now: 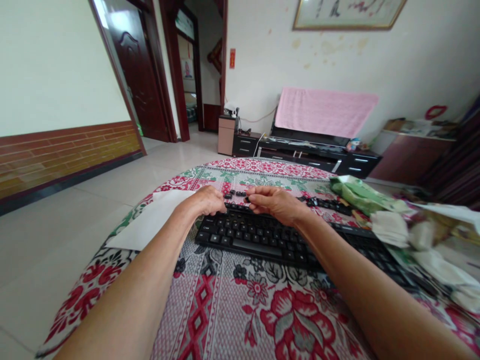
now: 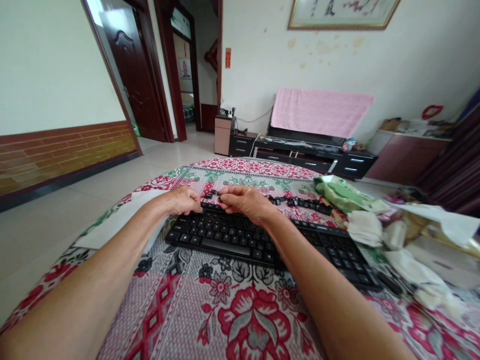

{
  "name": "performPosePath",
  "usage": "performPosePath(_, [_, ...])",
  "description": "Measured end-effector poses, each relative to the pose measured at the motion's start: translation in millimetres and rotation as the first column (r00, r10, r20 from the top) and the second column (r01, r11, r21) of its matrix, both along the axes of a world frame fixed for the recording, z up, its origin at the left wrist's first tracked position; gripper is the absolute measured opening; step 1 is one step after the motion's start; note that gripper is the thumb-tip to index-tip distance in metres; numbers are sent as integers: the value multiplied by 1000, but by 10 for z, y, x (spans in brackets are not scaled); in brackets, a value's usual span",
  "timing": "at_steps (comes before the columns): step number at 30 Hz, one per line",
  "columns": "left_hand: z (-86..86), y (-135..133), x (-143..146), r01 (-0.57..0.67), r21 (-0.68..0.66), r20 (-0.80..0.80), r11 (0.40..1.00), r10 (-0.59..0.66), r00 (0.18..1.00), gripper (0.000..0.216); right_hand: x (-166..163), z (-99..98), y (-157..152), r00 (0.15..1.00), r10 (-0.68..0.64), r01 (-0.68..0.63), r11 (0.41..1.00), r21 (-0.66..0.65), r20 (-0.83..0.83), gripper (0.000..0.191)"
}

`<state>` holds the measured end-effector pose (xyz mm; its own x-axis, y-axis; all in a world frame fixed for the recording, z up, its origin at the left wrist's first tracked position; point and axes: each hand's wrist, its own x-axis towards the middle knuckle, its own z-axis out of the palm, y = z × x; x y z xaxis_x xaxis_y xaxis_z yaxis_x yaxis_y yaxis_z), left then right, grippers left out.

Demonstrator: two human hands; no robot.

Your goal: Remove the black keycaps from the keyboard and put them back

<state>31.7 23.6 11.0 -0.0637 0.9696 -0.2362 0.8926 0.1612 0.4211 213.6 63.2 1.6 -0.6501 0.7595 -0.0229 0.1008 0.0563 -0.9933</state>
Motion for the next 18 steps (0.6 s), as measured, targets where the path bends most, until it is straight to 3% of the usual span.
performPosePath(4, [-11, 6, -3, 11, 9, -18, 1000, -11, 1000, 21, -58, -48, -24, 997, -32, 27, 997, 76, 68, 15])
performPosePath(11, [-8, 0, -17, 20, -2, 13, 1000, -20, 1000, 22, -100, -118, -43, 997, 73, -74, 997, 29, 38, 22])
performPosePath(14, [-18, 4, -38, 20, -9, 22, 1000, -20, 1000, 23, -139, -120, -65, 989, 53, -72, 988, 137, 140, 25])
performPosePath(18, [-39, 21, -54, 1, -31, 82, 1000, 2, 997, 25, -185, -128, -73, 965, -74, -15, 942, 335, 252, 26])
